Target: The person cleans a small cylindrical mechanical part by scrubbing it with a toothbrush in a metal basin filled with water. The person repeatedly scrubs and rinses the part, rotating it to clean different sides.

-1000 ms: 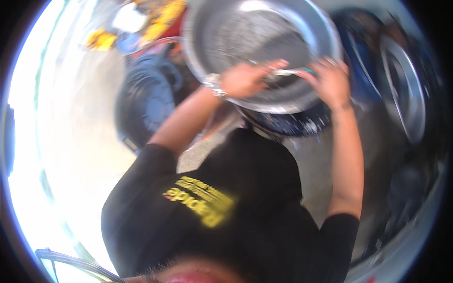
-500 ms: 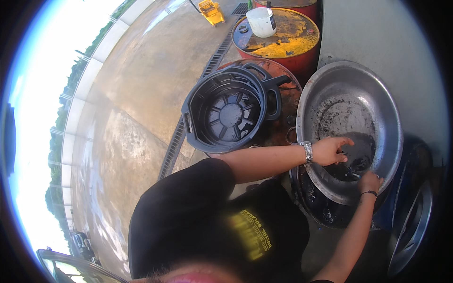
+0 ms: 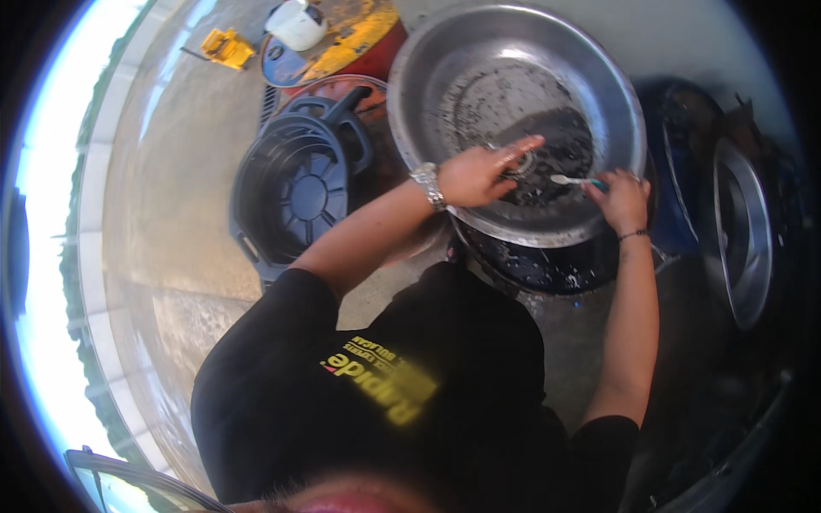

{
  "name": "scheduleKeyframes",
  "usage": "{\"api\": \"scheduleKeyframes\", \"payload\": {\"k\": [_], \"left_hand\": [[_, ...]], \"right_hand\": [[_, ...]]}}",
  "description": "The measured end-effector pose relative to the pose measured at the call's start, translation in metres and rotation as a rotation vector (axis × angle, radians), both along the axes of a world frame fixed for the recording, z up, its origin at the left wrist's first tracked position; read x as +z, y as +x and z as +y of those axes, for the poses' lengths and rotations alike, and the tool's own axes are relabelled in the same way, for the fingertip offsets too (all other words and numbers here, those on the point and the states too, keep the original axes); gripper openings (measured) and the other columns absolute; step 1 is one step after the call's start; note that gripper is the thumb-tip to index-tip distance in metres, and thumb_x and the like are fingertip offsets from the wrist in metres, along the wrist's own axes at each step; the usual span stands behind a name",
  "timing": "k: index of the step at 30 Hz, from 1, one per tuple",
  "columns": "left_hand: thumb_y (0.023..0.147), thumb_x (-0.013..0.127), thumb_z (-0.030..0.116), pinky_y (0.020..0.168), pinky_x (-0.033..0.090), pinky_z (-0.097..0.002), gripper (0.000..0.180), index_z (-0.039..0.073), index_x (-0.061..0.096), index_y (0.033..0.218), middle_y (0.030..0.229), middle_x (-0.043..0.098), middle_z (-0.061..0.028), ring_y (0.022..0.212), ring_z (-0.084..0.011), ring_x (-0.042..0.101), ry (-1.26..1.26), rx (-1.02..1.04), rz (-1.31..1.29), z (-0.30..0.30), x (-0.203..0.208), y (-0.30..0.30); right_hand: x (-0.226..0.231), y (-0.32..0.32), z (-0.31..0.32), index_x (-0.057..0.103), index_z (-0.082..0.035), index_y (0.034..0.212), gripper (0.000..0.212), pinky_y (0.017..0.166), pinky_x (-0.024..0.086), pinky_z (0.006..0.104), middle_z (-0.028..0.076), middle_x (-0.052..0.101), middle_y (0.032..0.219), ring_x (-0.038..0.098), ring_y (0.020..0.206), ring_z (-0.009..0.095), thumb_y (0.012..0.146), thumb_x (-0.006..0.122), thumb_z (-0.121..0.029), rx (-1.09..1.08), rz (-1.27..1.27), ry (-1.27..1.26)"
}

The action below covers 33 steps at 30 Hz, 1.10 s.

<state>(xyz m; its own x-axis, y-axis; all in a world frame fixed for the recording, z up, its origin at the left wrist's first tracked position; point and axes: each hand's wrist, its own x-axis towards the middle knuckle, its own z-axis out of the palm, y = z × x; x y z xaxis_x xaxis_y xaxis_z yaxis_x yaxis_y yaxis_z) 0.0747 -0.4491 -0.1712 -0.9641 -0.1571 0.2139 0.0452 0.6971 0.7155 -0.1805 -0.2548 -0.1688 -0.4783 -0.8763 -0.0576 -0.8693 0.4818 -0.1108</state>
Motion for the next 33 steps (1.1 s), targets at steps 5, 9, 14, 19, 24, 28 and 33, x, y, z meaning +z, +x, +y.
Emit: {"api": "scheduleKeyframes", "payload": {"k": [5, 9, 14, 19, 24, 28, 33], "left_hand": [[0.089, 0.072, 0.015, 0.087, 0.059, -0.0495, 0.098, 0.024, 0.013, 0.166, 0.112, 0.075, -0.0176, 0.095, -0.0415, 0.073, -0.067, -0.087, -0.169, -0.005, 0.025, -0.005], [0.087, 0.073, 0.014, 0.084, 0.06, -0.0485, 0.099, 0.024, 0.013, 0.166, 0.115, 0.075, -0.0151, 0.093, -0.0405, 0.073, -0.152, -0.155, -0.143, 0.0, 0.029, -0.013], [0.083, 0.074, 0.01, 0.073, 0.062, -0.0383, 0.086, 0.031, 0.038, 0.158, 0.119, 0.071, -0.0076, 0.081, -0.0288, 0.07, -0.466, -0.267, 0.085, 0.01, 0.034, -0.01], [0.087, 0.061, 0.004, 0.083, 0.059, -0.0365, 0.076, 0.04, 0.048, 0.153, 0.103, 0.07, -0.0051, 0.096, -0.0254, 0.07, -0.665, -0.437, 0.134, 0.019, 0.04, -0.006], [0.089, 0.056, 0.004, 0.082, 0.059, -0.0367, 0.079, 0.044, 0.043, 0.156, 0.102, 0.068, -0.0053, 0.097, -0.0248, 0.07, -0.723, -0.459, 0.133, 0.013, 0.036, -0.005], [0.087, 0.056, 0.001, 0.077, 0.06, -0.0363, 0.083, 0.044, 0.041, 0.157, 0.103, 0.066, -0.0058, 0.089, -0.0253, 0.07, -0.777, -0.409, -0.019, 0.014, 0.046, -0.005], [0.088, 0.059, 0.001, 0.074, 0.061, -0.0396, 0.079, 0.036, 0.041, 0.157, 0.106, 0.066, -0.0088, 0.085, -0.0295, 0.071, -0.615, -0.255, -0.025, 0.015, 0.025, -0.009]], "right_hand": [[0.036, -0.001, 0.02, 0.078, -0.015, 0.087, 0.039, 0.087, 0.036, 0.0394, -0.001, 0.063, 0.078, 0.061, 0.087, 0.021, 0.077, 0.083, -0.052, 0.147, -0.065, -0.42], [0.056, 0.026, 0.007, 0.077, -0.015, 0.085, 0.041, 0.089, 0.036, 0.0408, -0.001, 0.063, 0.079, 0.061, 0.089, 0.022, 0.077, 0.082, -0.054, 0.339, -0.058, -0.445], [0.051, 0.001, 0.009, 0.075, -0.013, 0.086, 0.039, 0.09, 0.036, 0.039, 0.0, 0.06, 0.081, 0.058, 0.087, 0.021, 0.073, 0.085, -0.048, 0.354, -0.003, -0.48], [0.066, 0.006, 0.015, 0.076, -0.013, 0.086, 0.039, 0.091, 0.036, 0.0397, 0.0, 0.062, 0.083, 0.059, 0.088, 0.021, 0.073, 0.084, -0.048, 0.533, 0.018, -0.485], [0.074, 0.005, 0.022, 0.077, -0.012, 0.089, 0.039, 0.091, 0.037, 0.0395, 0.001, 0.063, 0.084, 0.06, 0.091, 0.022, 0.075, 0.083, -0.048, 0.423, 0.079, -0.427], [0.064, 0.021, 0.03, 0.077, -0.009, 0.097, 0.037, 0.088, 0.044, 0.0403, 0.005, 0.068, 0.089, 0.064, 0.091, 0.026, 0.084, 0.08, -0.044, 0.162, 0.17, -0.443], [0.039, 0.046, 0.042, 0.073, -0.007, 0.107, 0.033, 0.081, 0.055, 0.0482, 0.015, 0.073, 0.102, 0.069, 0.095, 0.04, 0.1, 0.063, -0.038, -0.155, -0.206, -0.416]]}}
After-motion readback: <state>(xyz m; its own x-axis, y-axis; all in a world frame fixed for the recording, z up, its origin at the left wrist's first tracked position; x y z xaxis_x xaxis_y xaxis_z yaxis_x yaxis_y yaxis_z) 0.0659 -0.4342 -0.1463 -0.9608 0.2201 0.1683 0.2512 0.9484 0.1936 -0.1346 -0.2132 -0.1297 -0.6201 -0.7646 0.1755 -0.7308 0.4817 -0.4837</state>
